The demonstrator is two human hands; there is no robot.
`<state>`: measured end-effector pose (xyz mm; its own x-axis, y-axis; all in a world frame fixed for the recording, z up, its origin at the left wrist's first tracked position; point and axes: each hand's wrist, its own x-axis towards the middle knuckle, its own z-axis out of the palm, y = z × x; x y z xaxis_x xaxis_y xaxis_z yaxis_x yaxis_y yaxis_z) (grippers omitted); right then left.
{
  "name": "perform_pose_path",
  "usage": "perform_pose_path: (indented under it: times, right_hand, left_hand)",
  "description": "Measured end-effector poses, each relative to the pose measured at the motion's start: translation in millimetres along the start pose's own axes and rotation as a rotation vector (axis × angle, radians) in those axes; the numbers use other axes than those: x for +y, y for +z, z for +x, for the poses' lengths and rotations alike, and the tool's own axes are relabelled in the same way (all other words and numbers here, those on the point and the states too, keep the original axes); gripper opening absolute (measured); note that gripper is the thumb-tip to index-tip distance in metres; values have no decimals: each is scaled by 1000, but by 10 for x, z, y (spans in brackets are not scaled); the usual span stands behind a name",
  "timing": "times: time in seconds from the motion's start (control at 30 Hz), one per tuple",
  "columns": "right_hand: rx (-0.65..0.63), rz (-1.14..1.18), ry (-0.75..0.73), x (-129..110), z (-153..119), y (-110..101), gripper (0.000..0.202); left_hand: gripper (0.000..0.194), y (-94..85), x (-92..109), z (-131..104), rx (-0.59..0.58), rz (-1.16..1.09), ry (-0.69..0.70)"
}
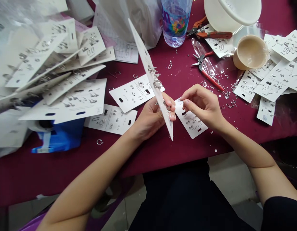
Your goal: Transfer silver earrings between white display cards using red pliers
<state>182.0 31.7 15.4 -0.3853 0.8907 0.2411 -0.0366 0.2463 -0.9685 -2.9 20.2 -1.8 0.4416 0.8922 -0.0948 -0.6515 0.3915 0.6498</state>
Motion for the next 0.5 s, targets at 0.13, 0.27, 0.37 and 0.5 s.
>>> perform_pose_path:
  times: [0.13,0.27,0.37,0.5]
  right_hand:
    - [81,-42,-48,30,43,-28,5]
    - [202,-207,-152,15,164,-215,5]
    - [364,-445,-238,-100,215,-528,2]
    - [442,-846,-79,-254,92,-1031,7]
  left_hand:
    - [26,10,10,3,12,-5,-12]
    - [26,5,17,10,23,-20,-18]
    - [33,4,29,19,43,-8,-23]
    - [41,22,51,20,77,-12,-40]
